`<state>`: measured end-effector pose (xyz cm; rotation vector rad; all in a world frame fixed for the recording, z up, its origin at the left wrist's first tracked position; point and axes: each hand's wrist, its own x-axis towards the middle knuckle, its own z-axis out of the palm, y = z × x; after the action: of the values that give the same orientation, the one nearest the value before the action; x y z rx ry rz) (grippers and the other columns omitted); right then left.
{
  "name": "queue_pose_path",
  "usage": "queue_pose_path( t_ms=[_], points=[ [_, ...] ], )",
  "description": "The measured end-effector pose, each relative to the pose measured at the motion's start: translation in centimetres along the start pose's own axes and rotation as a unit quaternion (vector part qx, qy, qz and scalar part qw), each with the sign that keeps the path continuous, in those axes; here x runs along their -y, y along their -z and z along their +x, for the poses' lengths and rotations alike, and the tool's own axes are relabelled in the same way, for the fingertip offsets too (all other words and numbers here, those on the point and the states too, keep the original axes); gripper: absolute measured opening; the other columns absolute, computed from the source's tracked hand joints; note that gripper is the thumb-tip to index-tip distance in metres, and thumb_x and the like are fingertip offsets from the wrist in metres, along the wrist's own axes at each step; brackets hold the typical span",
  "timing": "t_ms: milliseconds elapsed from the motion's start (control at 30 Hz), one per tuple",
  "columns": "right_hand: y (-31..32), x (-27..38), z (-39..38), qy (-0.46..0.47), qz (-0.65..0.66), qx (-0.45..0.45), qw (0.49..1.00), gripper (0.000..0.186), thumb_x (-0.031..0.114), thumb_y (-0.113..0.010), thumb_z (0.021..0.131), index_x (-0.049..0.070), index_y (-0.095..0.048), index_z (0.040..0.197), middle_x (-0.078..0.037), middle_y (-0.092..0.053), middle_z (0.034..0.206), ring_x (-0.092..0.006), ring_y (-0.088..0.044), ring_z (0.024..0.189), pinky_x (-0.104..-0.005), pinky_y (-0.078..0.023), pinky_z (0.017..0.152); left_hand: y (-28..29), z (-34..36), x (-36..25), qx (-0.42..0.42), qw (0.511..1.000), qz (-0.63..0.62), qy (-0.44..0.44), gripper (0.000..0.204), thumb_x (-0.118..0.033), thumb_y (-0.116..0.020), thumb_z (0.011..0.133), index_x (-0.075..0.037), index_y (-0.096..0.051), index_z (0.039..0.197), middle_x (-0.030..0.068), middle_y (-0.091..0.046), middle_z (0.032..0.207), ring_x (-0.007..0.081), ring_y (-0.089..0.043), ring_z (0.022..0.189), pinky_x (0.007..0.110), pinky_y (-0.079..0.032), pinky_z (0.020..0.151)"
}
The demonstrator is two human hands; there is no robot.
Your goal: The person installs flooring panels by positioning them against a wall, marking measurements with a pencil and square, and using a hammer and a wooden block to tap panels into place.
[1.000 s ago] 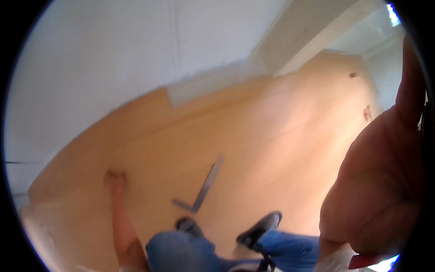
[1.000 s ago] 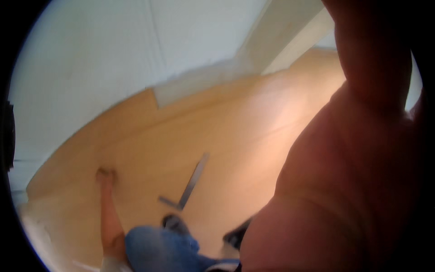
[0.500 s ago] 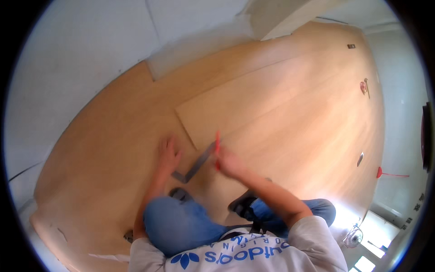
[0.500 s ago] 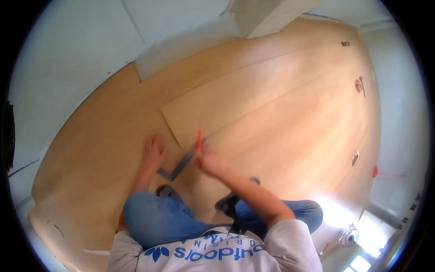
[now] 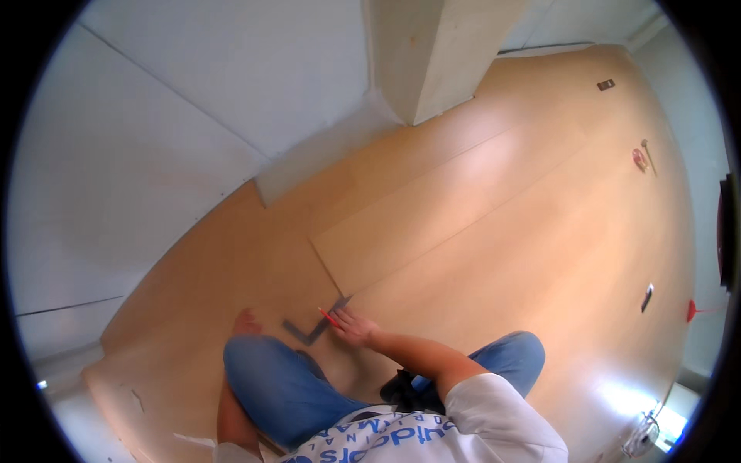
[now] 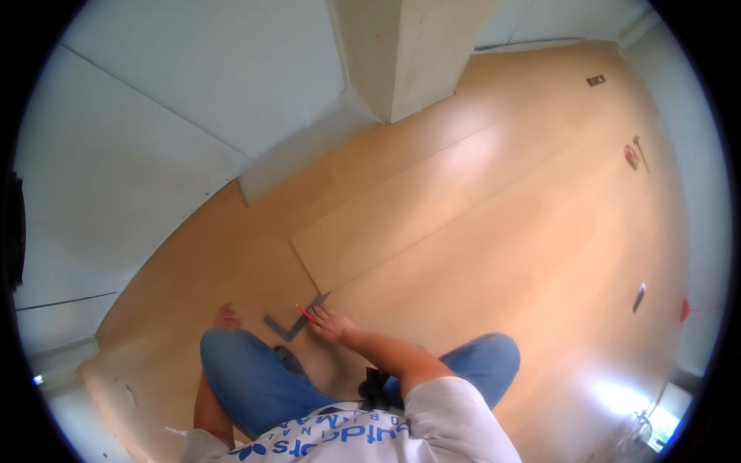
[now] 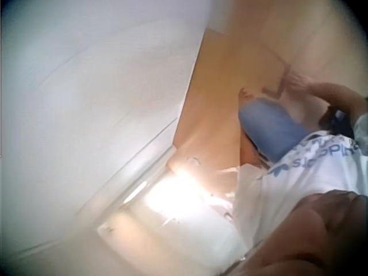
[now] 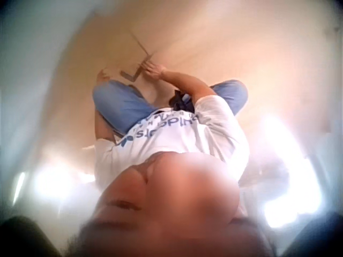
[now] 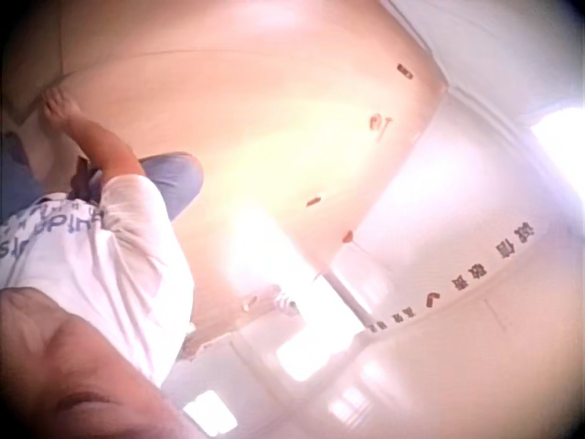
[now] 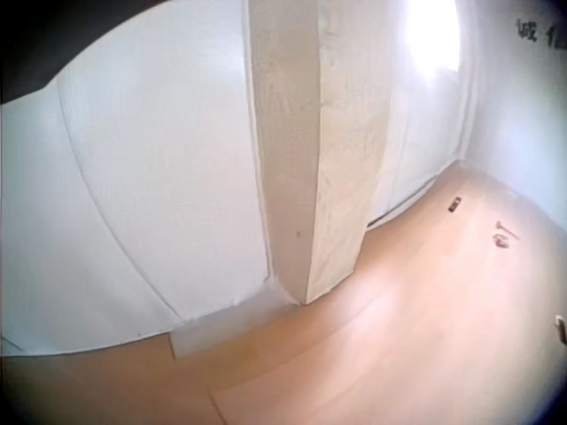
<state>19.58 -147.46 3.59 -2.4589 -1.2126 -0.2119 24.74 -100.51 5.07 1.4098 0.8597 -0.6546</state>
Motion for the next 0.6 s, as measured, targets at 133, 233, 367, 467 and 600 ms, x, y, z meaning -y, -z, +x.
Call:
queue_pose_path(
  t_ms=[133,233,367,467,600],
  points=[
    [-1.5,-0.3,-1.0,0.019,0.107,0.298,0.948,0.036,0.027,-0.042,0.105,0.004,-0.058,0.127,-0.018,-0.066,0.123,-0.0371,-0.061,0.118,-0.0507,-0.046,0.105,-1.2,-9.1,-3.1,-0.05,0.924,0.365,-0.107,0.047,-0.032,-0.064,0.101,-0.006,-0.057,0.139,0.0108,-0.066,0.123,0.0251,-0.065,0.108,0.039,-0.054,0.094],
    [-4.3,-1.8,-6.1,-0.141,0.134,0.264,0.945,0.038,0.029,-0.046,0.101,0.005,-0.063,0.124,-0.017,-0.067,0.123,-0.0347,-0.063,0.119,-0.051,-0.048,0.103,-3.7,-13.6,-9.2,-0.024,0.826,0.516,-0.224,0.04,-0.026,-0.063,0.103,-0.003,-0.059,0.135,0.0113,-0.069,0.117,0.0235,-0.067,0.104,0.039,-0.054,0.092],
    [-0.4,-4.7,-0.4,-0.215,0.191,0.297,0.911,0.042,0.035,-0.04,0.104,0.007,-0.065,0.121,-0.018,-0.067,0.122,-0.033,-0.066,0.108,-0.0441,-0.053,0.094,-2.4,-19.6,-20.3,-0.064,0.822,0.526,-0.211,0.041,-0.022,-0.065,0.1,0.002,-0.06,0.132,0.018,-0.07,0.119,0.0286,-0.067,0.112,0.042,-0.052,0.099],
    [3.2,-7.9,-1.4,-0.257,0.233,0.239,0.907,0.039,0.033,-0.049,0.101,0.01,-0.061,0.13,-0.019,-0.067,0.123,-0.0354,-0.064,0.117,-0.0471,-0.052,0.099,-9.2,-19.0,-24.7,-0.101,0.738,0.624,-0.236,0.048,-0.025,-0.064,0.099,0.002,-0.057,0.138,0.0216,-0.068,0.125,0.0334,-0.067,0.114,0.042,-0.053,0.099],
    [7.9,-11.9,-3.4,-0.25,0.147,0.262,0.92,0.044,0.025,-0.061,0.095,0.012,-0.057,0.136,-0.018,-0.057,0.139,-0.0364,-0.056,0.128,-0.0473,-0.049,0.105,-19.4,-12.9,-25.7,0.008,0.778,0.603,-0.173,0.051,-0.027,-0.064,0.097,0.0,-0.058,0.14,0.0237,-0.064,0.135,0.0342,-0.063,0.123,0.044,-0.05,0.104]
  ],
)
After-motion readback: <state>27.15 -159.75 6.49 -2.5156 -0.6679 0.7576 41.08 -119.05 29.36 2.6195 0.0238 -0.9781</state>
